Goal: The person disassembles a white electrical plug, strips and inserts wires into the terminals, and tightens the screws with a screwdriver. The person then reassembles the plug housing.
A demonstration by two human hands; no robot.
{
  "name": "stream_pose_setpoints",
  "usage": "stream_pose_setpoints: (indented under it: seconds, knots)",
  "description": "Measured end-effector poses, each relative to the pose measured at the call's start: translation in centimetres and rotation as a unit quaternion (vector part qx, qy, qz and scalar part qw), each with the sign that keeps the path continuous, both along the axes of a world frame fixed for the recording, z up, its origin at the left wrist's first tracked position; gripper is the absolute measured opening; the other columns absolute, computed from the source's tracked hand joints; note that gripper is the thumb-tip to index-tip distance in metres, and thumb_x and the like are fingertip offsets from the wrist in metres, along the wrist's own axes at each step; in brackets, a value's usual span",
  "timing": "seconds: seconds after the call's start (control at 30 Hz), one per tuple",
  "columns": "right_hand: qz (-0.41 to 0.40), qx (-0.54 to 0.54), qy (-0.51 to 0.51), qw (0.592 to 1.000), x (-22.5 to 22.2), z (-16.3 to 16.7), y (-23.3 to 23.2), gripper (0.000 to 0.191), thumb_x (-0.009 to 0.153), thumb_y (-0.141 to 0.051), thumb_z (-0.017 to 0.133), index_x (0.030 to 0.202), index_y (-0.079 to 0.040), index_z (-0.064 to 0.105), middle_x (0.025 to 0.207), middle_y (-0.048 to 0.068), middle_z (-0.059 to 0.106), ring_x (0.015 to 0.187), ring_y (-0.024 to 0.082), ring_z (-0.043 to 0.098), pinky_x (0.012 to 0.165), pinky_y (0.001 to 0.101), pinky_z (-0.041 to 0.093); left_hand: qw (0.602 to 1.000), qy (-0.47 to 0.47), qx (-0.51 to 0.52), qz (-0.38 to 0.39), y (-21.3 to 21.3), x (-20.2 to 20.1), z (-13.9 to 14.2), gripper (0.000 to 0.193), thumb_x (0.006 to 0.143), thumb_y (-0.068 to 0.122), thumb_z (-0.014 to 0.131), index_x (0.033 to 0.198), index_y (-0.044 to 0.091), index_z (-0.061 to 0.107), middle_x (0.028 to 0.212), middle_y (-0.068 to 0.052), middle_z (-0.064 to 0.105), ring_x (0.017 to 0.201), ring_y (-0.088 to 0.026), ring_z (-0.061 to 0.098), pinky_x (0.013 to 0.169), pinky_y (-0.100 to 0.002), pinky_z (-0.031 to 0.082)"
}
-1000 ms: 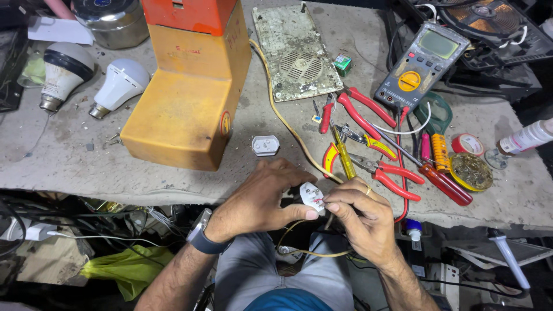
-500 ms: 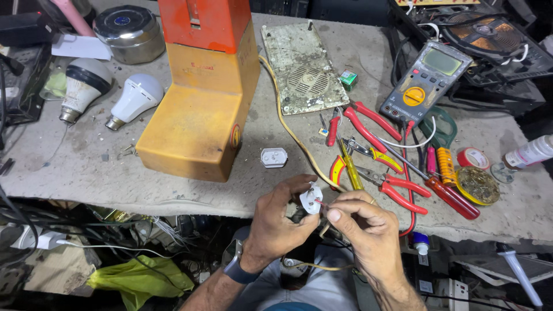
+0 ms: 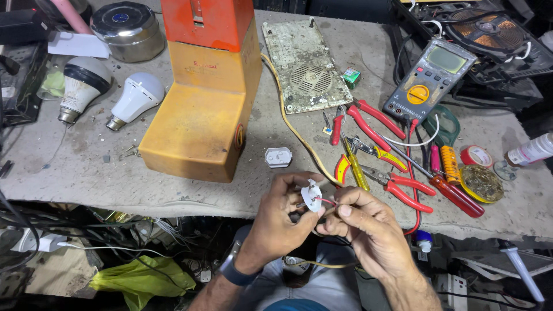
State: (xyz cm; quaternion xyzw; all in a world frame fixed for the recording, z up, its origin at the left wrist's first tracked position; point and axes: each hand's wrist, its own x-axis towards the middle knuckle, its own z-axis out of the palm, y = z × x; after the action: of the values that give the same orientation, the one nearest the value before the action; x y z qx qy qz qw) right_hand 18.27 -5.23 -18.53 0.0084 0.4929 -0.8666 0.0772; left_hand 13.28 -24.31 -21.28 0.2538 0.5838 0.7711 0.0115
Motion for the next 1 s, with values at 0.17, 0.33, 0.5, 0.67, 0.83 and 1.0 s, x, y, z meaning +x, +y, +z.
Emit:
stream_pose_setpoints:
  seconds: [0.17,0.33,0.5,0.67,0.83,1.0]
  knots:
    - [-0.069,0.180,0.123,0.974,-0.2,0.5,-0.4,0.004,0.095,0.000,0.068,0.096,0.004,0.069,0.090,0.014,0.067,0.080,0.019,0.070,0.074,0.0310,0.057,0.971,-0.107,0.091,-0.196,-3.0,-1.6,0.4,0.044,0.094,0.012,0.072,0.128,-0.002,0.047,0.144,-0.019,0.059,0.124,-0.023,0.065,0.103,-0.040,0.061]
    - [-0.142,0.344,0.191,0.908,0.3,0.5,-1.4,0.006,0.087,0.001,0.076,0.092,0.002,0.074,0.107,0.005,0.056,0.083,0.005,0.056,0.067,0.0197,0.048,0.966,-0.124,0.123,-0.193,-2.7,-2.0,0.6,0.038,0.098,0.011,0.074,0.125,-0.004,0.050,0.141,-0.028,0.062,0.124,-0.029,0.066,0.104,-0.044,0.060]
    - [-0.157,0.376,0.196,0.892,0.4,0.5,-1.5,0.008,0.086,-0.003,0.077,0.093,0.000,0.074,0.105,0.003,0.055,0.080,0.003,0.053,0.064,0.0174,0.046,0.913,-0.199,0.218,-0.282,-3.5,-1.6,1.9,0.050,0.094,0.015,0.074,0.134,-0.002,0.049,0.138,-0.025,0.062,0.124,-0.029,0.068,0.102,-0.045,0.061]
    - [-0.150,0.423,0.212,0.868,0.5,0.0,-1.5,0.007,0.086,-0.004,0.079,0.092,-0.002,0.074,0.099,0.003,0.054,0.074,0.003,0.049,0.061,0.0176,0.042,0.931,-0.229,0.156,-0.239,-3.4,-1.4,2.7,0.052,0.093,0.017,0.074,0.134,-0.006,0.051,0.137,-0.026,0.063,0.117,-0.027,0.069,0.095,-0.042,0.062]
    - [-0.108,0.366,0.216,0.899,0.4,-0.3,-1.3,0.010,0.090,-0.005,0.077,0.099,0.000,0.076,0.101,0.004,0.055,0.083,0.007,0.056,0.070,0.0209,0.047,0.946,-0.200,0.136,-0.217,-3.9,-1.5,2.6,0.051,0.093,0.012,0.075,0.134,-0.007,0.052,0.139,-0.026,0.062,0.116,-0.028,0.069,0.098,-0.041,0.060]
    - [-0.004,0.350,0.203,0.914,0.0,-0.2,-0.3,0.021,0.096,-0.011,0.069,0.109,0.003,0.075,0.112,0.008,0.063,0.100,0.014,0.062,0.084,0.0268,0.052,0.928,-0.227,0.183,-0.230,-3.9,-1.9,2.1,0.054,0.092,0.012,0.076,0.136,-0.006,0.051,0.141,-0.025,0.061,0.116,-0.029,0.069,0.100,-0.044,0.060]
